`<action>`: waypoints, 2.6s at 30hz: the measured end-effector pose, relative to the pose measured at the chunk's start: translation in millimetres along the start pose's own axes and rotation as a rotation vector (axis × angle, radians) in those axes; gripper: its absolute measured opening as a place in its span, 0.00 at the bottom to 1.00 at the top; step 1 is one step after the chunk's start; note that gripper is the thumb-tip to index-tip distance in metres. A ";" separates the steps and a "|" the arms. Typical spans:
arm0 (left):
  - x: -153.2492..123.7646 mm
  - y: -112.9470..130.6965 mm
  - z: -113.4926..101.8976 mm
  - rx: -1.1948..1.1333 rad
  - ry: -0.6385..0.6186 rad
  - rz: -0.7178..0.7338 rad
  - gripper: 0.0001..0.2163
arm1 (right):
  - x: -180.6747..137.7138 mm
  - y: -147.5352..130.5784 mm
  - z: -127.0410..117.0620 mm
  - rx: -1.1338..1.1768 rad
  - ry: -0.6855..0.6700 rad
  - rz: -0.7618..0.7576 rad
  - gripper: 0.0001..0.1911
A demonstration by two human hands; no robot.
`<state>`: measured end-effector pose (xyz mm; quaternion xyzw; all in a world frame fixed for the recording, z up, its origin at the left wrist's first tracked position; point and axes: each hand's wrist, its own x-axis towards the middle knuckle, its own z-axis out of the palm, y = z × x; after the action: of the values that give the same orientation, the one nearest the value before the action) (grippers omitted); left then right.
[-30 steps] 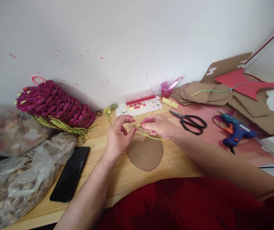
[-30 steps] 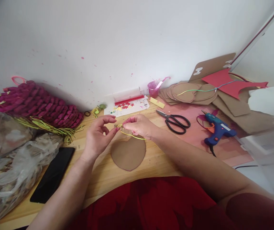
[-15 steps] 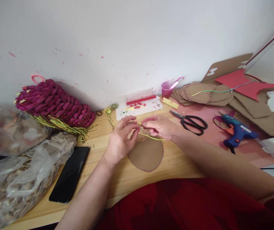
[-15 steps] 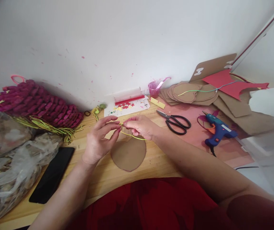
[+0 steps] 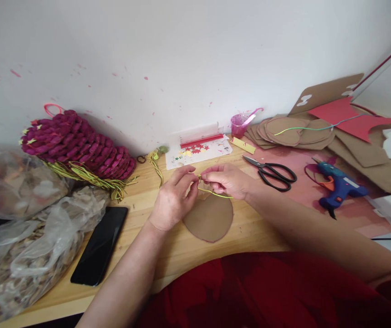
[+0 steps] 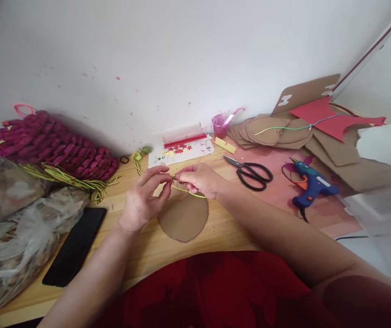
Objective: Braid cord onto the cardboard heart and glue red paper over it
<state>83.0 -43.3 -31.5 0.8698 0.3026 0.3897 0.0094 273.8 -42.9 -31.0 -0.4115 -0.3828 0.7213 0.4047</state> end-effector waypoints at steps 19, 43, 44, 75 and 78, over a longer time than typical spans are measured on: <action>1.7 -9.7 1.9 -0.197 -0.037 -0.058 0.05 | 1.3 -0.2 -6.4 0.011 -0.097 0.071 0.07; -0.2 -2.6 3.1 -0.588 -0.264 -0.626 0.08 | -10.9 -4.5 2.5 -0.937 0.104 -0.365 0.05; 0.1 -2.8 3.9 -0.616 -0.257 -0.641 0.08 | -10.0 -4.7 1.3 -0.936 0.096 -0.357 0.05; -1.2 -8.0 9.1 -0.811 -0.218 -0.669 0.07 | -7.4 -8.8 -3.5 -0.844 0.076 -0.193 0.06; 0.3 -6.0 8.4 -0.837 -0.258 -0.750 0.09 | -6.8 -6.8 -4.0 -0.943 0.074 -0.228 0.06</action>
<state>85.7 -36.4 -38.7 0.6657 0.4065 0.3370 0.5273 281.5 -45.6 -24.6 -0.5308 -0.6959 0.4051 0.2642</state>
